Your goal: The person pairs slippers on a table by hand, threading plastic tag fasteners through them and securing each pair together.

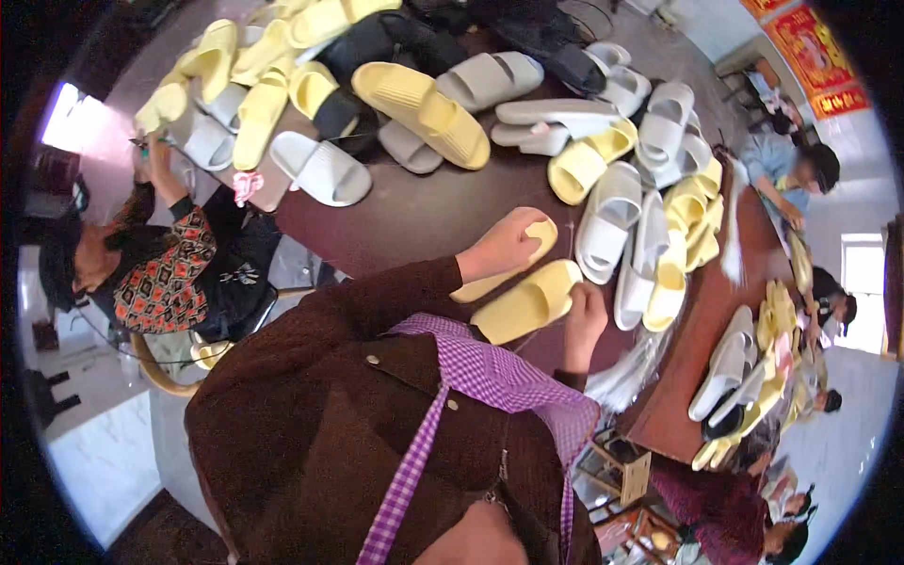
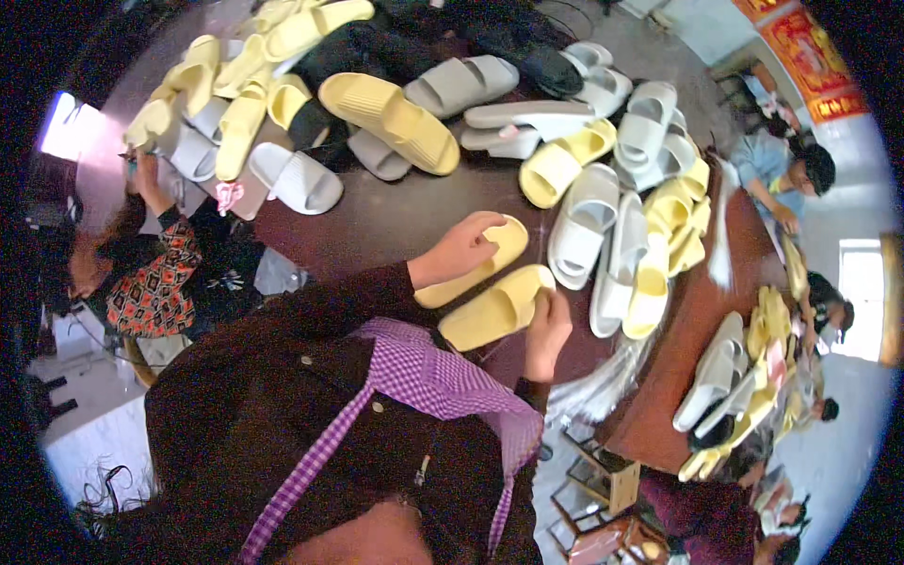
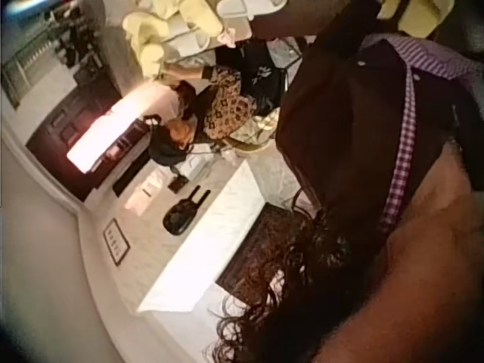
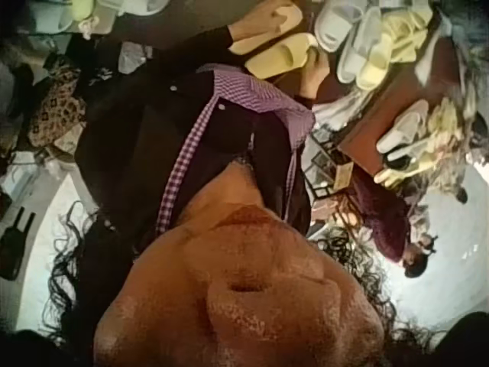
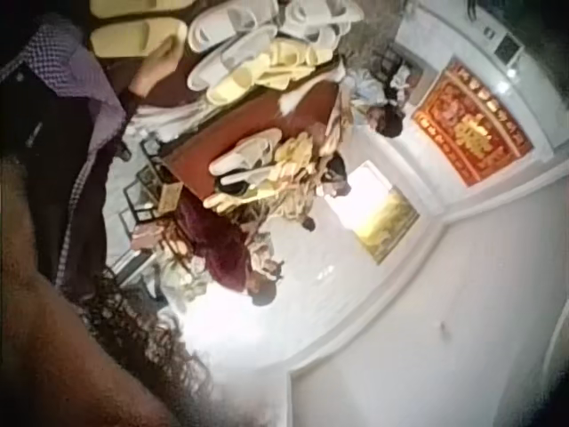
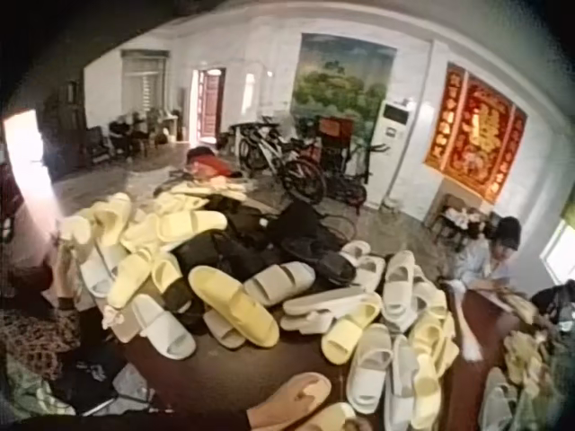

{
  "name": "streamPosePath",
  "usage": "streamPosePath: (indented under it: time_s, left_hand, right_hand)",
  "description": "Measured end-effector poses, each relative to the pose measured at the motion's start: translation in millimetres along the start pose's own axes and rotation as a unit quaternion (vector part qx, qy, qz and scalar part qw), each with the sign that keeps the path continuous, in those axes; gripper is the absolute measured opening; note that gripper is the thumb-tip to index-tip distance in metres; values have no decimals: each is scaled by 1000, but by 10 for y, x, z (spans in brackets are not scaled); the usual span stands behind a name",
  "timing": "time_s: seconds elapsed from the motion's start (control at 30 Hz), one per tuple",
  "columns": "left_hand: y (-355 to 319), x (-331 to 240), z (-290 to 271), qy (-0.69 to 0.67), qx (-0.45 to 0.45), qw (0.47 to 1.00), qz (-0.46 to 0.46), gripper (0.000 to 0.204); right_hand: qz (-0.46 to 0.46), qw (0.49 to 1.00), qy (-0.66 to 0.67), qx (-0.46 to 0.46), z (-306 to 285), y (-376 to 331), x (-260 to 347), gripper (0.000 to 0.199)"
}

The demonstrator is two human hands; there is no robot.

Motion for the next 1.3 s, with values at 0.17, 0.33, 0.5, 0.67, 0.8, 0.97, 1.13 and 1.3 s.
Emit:
streamPosePath:
  time_s: [0.17, 0.33, 0.5, 0.67, 0.8, 0.97, 1.13, 1.3]
  left_hand:
    - [-169, 467, -672, -141, -93, 964, -203, 38]
    - [-293, 759, -1548, -177, -231, 932, -218, 43]
    - [-145, 721, -1868, -149, -289, 924, -202, 52]
    - [228, 1046, -1901, -194, -323, 913, -160, 61]
    - [449, 1213, -1935, -234, -373, 891, -112, 56]
    - [474, 1448, -2007, -157, -431, 869, -185, 44]
    - [337, 1184, -1905, -306, -355, 858, -211, 41]
    - [98, 769, -1825, -54, -156, 986, -13, 36]
  right_hand:
    - [172, 950, 181, 187, 657, -338, -80, 16]
    - [222, 953, 179, 106, 1049, -151, -291, 29]
    - [235, 959, 118, 103, 1147, 64, -320, 34]
    - [228, 964, 135, 35, 1193, 86, -369, 39]
    - [217, 968, 126, 19, 1225, 84, -420, 37]
    - [267, 950, 152, 52, 1182, 177, -249, 37]
    - [228, 967, 113, -21, 1167, 154, -193, 40]
    - [192, 950, 243, -51, 1235, 86, -298, 40]
Point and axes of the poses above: each hand's wrist, its own y-axis towards the middle knuckle, its own z-axis out of the palm, x = y × z, the point moved 3 cm from there along y, towards the middle knuckle, and after that the axes turned 11 degrees about x, right-handed, at the moved point
